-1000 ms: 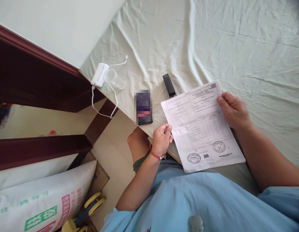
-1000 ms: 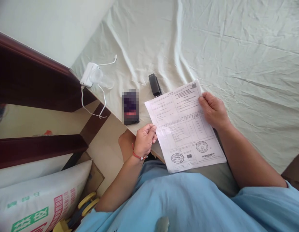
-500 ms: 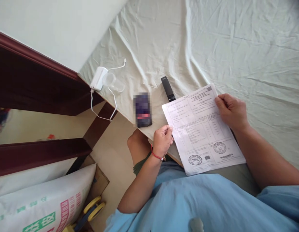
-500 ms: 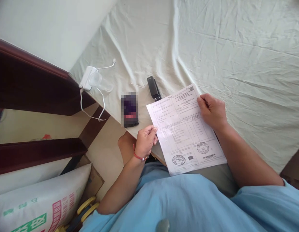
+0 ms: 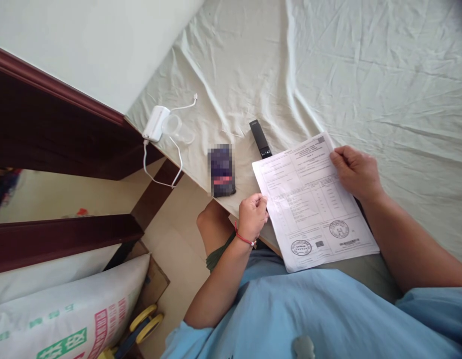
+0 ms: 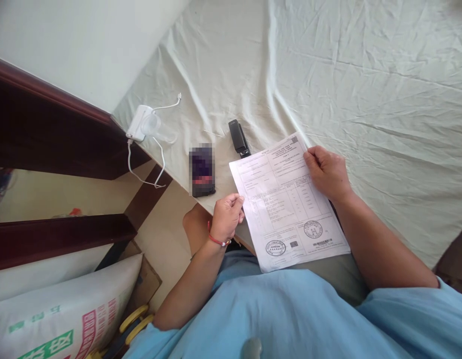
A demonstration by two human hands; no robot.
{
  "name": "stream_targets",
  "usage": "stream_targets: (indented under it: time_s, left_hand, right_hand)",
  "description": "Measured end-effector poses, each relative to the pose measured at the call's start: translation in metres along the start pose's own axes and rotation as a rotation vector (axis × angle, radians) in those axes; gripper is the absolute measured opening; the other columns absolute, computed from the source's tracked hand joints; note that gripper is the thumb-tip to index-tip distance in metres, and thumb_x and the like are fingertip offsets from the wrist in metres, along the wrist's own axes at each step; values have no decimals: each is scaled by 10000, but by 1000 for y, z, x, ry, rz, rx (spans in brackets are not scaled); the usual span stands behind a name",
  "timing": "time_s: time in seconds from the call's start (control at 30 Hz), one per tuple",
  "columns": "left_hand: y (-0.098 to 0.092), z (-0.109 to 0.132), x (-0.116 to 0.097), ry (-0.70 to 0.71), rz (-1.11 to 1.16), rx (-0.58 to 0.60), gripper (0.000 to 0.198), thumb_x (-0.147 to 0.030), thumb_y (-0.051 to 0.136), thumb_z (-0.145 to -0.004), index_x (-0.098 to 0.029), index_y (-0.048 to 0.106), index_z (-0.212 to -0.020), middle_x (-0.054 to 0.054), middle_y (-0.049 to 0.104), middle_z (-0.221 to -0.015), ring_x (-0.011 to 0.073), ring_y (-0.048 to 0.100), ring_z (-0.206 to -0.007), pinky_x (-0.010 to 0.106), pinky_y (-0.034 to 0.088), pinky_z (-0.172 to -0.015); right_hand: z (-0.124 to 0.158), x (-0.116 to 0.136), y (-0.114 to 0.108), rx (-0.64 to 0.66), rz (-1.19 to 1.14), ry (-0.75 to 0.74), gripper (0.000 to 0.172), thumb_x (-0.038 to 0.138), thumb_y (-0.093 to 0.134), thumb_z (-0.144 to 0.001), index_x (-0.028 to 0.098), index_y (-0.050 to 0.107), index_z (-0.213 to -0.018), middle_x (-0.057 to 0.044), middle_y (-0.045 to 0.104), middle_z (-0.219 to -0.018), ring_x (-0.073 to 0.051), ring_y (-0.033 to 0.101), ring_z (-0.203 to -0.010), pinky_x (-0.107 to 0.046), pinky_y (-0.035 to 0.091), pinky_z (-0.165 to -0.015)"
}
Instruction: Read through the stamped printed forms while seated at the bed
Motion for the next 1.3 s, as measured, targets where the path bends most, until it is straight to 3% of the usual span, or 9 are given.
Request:
stream_targets:
  time_s: [0.13,0.23,0.47,0.63,0.77,0.97,1.3]
  left_hand:
    - [0,0,1,-13,-20,-6,277,-319,627,-924,-193,560,-686,-54,480,-535,67,402,-377,226,232,-410]
    - [-2,0,-3,26,-175,11,292,-312,547,-966,-207,554,-695,-43,478,-538,97,429,-422,252,269,-460]
    - [-6,13,-20,306,-779,-131,261,-260,511,-1008,-228,534,-750,25,604,-701,189,503,-701,328,323,-687]
    - [0,22,-17,692,-905,-277,283,-236,452,-1048,-237,556,-785,92,649,-822,266,536,-875,395,409,-849]
    - [1,23,-10,862,-932,-339,274,-209,445,-1049,-240,534,-792,82,607,-790,261,491,-807,402,390,-801]
    - [-1,25,-14,913,-880,-363,262,-175,500,-1018,-254,467,-770,41,563,-738,243,479,-771,383,376,-763]
    - [-3,22,-12,849,-828,-346,268,-197,493,-1018,-256,469,-757,37,564,-743,238,485,-779,376,385,-776]
  right_hand:
    - [0,-1,0,1,3,-13,242,448,533,-997,289,677,-883,-26,647,-731,-257,620,-732,-412,474,-765]
    - [-1,-1,0,5,11,-12,236,439,536,-997,284,685,-899,-31,667,-739,-260,635,-741,-419,486,-773]
    - [-3,-7,3,-41,-9,-43,188,397,567,-965,270,673,-874,-28,674,-719,-243,634,-699,-395,473,-716]
    - [-3,-7,5,-36,-23,-73,179,389,572,-971,275,658,-863,-25,665,-697,-237,624,-672,-392,457,-699]
    - [-3,-6,5,-31,-26,-82,178,383,568,-976,279,650,-858,-28,664,-696,-241,624,-668,-396,449,-696]
    - [-2,-3,4,-20,-40,-87,176,378,568,-974,278,627,-842,-32,653,-687,-238,610,-656,-399,437,-689]
    - [-2,-4,6,-15,-45,-95,189,384,570,-984,277,629,-840,-23,635,-668,-228,590,-635,-396,426,-676]
Point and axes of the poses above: each hand's wrist, its own z-axis away from the middle knuckle, its own y-axis out of the palm, x = y × z, the point moved 7 cm from there along -z, towards the middle knuckle
